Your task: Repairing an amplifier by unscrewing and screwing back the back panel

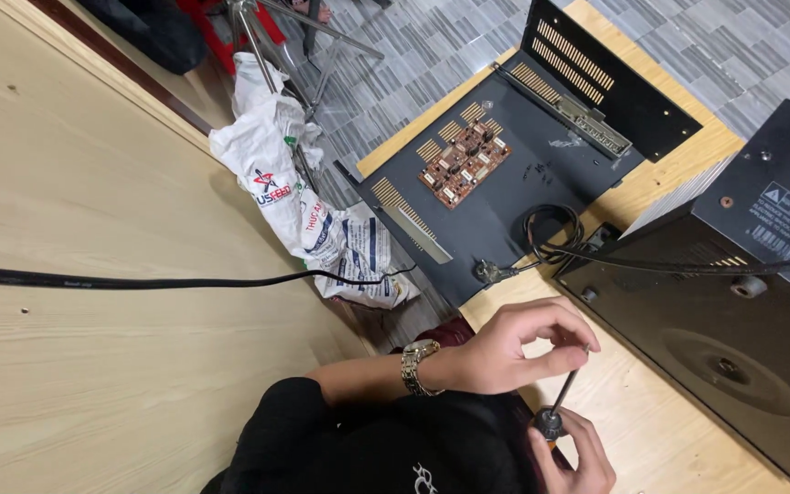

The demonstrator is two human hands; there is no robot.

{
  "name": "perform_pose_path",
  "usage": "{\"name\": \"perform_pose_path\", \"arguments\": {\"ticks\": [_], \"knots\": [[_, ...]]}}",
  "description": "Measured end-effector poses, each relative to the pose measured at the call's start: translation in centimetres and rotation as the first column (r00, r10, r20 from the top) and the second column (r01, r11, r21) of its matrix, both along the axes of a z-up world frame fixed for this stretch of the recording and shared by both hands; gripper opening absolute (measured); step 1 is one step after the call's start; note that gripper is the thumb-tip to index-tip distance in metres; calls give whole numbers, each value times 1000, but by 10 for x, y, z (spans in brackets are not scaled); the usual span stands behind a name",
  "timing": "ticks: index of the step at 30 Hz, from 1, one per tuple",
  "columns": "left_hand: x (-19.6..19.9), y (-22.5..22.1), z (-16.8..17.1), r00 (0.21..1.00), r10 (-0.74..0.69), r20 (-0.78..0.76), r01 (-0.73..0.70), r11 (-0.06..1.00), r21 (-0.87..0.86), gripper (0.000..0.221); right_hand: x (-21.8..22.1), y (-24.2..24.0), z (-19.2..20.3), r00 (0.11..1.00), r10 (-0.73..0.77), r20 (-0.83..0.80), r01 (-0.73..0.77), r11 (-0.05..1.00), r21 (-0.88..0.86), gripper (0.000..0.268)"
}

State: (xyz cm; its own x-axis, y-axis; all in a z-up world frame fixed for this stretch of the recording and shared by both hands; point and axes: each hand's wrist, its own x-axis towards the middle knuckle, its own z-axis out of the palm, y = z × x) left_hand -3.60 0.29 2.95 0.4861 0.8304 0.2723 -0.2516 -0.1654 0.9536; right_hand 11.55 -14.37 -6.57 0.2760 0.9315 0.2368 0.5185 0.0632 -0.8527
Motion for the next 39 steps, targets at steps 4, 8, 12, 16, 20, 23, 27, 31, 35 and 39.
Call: {"name": "perform_pose_path", "arguments": {"ticks": [4, 8, 12, 16, 20, 23, 27, 31, 35, 39], "knots": [[0, 5, -7, 1000, -8, 26, 9, 999, -39, 14, 4, -2, -21, 999, 5, -37, -7, 999, -51, 23], [-5, 11, -2, 1000, -7, -9, 7, 1000, 26, 15, 9, -6, -39, 991, 81, -111, -89, 994, -68, 26], [-11, 26, -25, 986, -24, -163, 30, 999, 33, 19, 6, -10, -35, 989, 66, -132, -96, 967, -237, 30], [-16, 73, -8, 983, 92, -158, -67, 986, 154, 35, -4, 6, 5, 935, 154, -320, -229, 950, -211, 28], [-27, 128, 11, 899, 119, -421, 49, 929, 367, 58, -10, 13, 12, 887, 161, -433, -291, 923, -253, 26], [-24, 160, 9, 768, -147, -624, 366, 900, 238, 66, -14, 17, 10, 832, 134, -539, -321, 908, -270, 33], [-8, 188, -14, 709, -307, -635, 490, 862, 129, 65, -20, 21, 6, 775, 155, -613, -366, 900, -236, 37], [8, 203, -30, 662, -451, -598, 612, 787, 84, 111, -27, 22, 1, 678, 206, -705, -447, 878, -173, 35], [21, 211, -55, 644, -461, -611, 657, 742, 133, 126, -33, 26, 7, 620, 229, -750, -502, 851, -155, 34], [28, 208, -53, 709, -523, -473, 654, 738, 166, 116, -37, 27, 1, 581, 213, -785, -505, 851, -142, 35]]}}
